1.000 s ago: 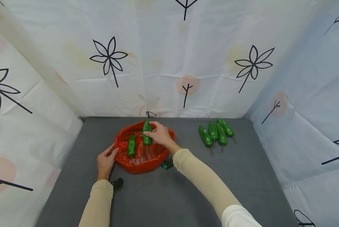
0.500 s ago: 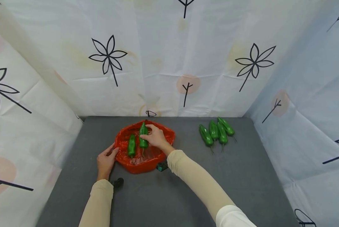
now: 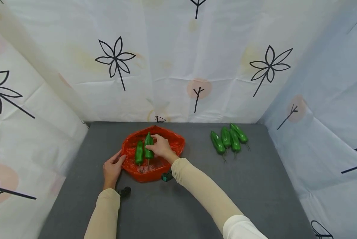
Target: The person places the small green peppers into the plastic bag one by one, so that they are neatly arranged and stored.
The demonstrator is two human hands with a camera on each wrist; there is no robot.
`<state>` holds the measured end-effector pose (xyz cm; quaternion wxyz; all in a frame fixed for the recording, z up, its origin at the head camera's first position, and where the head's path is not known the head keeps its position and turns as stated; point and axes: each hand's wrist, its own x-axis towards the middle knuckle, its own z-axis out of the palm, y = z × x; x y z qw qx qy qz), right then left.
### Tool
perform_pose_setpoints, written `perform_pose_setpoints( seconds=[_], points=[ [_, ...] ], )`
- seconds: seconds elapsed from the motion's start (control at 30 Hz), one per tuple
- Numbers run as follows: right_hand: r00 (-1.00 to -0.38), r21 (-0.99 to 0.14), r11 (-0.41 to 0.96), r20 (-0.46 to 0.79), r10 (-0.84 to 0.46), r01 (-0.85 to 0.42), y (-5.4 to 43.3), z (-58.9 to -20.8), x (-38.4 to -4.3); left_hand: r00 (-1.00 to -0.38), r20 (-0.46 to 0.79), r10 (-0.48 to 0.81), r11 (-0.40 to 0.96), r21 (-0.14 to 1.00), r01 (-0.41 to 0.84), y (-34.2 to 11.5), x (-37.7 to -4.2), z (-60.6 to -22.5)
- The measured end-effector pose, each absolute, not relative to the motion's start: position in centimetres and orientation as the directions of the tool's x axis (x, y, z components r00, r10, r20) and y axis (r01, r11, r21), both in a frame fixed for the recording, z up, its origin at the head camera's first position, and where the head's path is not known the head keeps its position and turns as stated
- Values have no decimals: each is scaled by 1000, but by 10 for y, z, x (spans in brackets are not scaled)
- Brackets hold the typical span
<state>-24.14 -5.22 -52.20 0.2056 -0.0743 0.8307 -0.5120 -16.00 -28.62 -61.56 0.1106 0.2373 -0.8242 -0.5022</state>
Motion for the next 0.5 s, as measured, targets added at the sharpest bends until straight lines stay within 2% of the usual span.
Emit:
perform_pose_setpoints(
  seconds=[0.5],
  points=[
    [-898, -841, 537, -280, -339, 59, -60, -529, -241, -865, -48, -500, 383, 883, -271, -286, -158, -613]
  ],
)
